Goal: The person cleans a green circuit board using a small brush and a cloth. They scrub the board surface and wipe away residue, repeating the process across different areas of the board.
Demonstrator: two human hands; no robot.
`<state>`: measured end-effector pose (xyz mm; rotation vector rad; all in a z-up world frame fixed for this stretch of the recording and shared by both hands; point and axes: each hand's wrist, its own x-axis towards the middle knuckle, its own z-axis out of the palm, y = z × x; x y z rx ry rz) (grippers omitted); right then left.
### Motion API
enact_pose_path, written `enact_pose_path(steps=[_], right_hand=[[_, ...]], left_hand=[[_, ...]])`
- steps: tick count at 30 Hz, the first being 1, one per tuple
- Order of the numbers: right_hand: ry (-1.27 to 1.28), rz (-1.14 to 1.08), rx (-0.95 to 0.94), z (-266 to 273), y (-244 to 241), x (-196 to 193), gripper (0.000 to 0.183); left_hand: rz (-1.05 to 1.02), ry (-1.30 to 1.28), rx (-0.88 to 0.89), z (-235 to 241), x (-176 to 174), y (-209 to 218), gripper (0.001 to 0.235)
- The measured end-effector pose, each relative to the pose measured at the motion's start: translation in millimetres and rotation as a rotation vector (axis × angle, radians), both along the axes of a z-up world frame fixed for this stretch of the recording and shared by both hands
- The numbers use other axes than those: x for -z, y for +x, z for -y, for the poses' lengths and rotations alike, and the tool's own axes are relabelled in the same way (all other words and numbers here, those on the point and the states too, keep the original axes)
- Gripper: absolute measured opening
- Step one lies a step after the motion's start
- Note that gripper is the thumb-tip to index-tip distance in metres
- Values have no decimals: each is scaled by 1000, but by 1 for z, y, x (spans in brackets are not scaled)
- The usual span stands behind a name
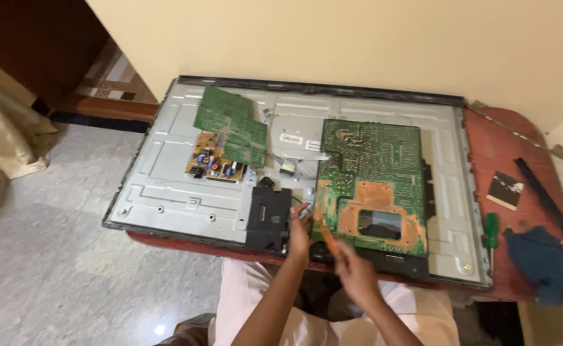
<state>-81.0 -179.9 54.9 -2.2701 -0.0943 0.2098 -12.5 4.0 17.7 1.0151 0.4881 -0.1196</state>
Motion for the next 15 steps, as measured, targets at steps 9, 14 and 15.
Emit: enact_pose_path(steps=[9,14,15], right_hand=[[271,7,147,4,4,-15,56],[165,8,-34,0,-1,-9,44],[309,163,-24,1,-1,-6,45]], left_hand=[[-15,-24,-10,-4,11,7,72],[47,-69,-14,-3,15,8,73],[10,-54,-20,-4,15,9,73]])
